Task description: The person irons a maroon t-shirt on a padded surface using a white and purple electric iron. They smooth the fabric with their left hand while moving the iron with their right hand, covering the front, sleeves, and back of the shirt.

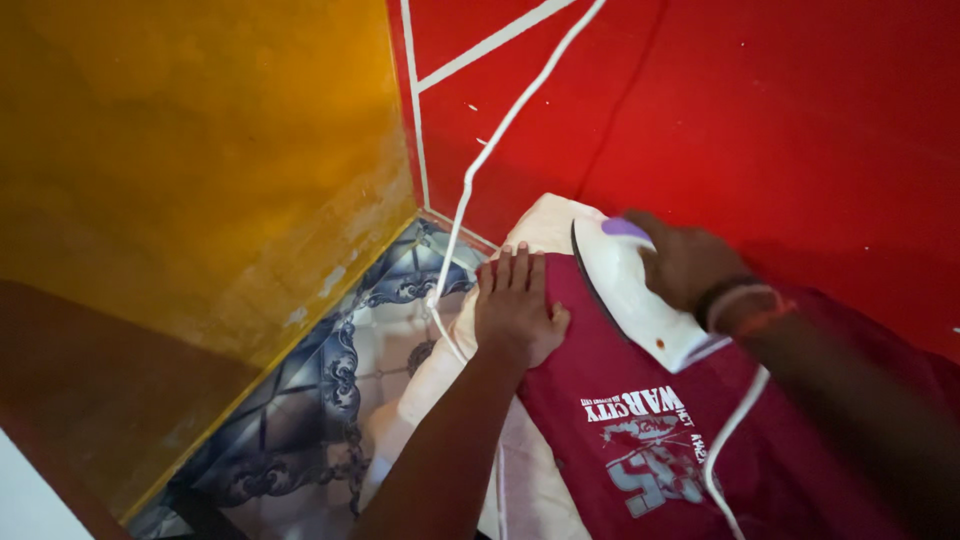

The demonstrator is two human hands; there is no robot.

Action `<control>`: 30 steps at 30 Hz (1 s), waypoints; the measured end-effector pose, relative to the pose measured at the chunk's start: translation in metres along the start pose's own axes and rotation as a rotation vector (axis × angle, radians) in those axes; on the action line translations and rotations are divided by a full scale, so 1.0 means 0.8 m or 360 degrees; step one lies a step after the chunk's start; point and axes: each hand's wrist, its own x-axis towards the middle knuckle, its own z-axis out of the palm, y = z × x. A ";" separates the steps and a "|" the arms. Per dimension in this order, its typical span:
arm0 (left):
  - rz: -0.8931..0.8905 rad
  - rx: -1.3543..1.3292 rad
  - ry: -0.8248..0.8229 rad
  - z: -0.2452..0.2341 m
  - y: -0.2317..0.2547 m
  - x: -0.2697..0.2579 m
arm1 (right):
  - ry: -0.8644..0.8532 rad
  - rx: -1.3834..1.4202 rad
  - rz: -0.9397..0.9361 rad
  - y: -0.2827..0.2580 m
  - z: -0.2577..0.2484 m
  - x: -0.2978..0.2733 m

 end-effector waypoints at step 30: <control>-0.0062 -0.0005 -0.0140 -0.027 0.003 -0.005 | -0.0038 -0.0065 -0.0228 0.004 0.004 -0.039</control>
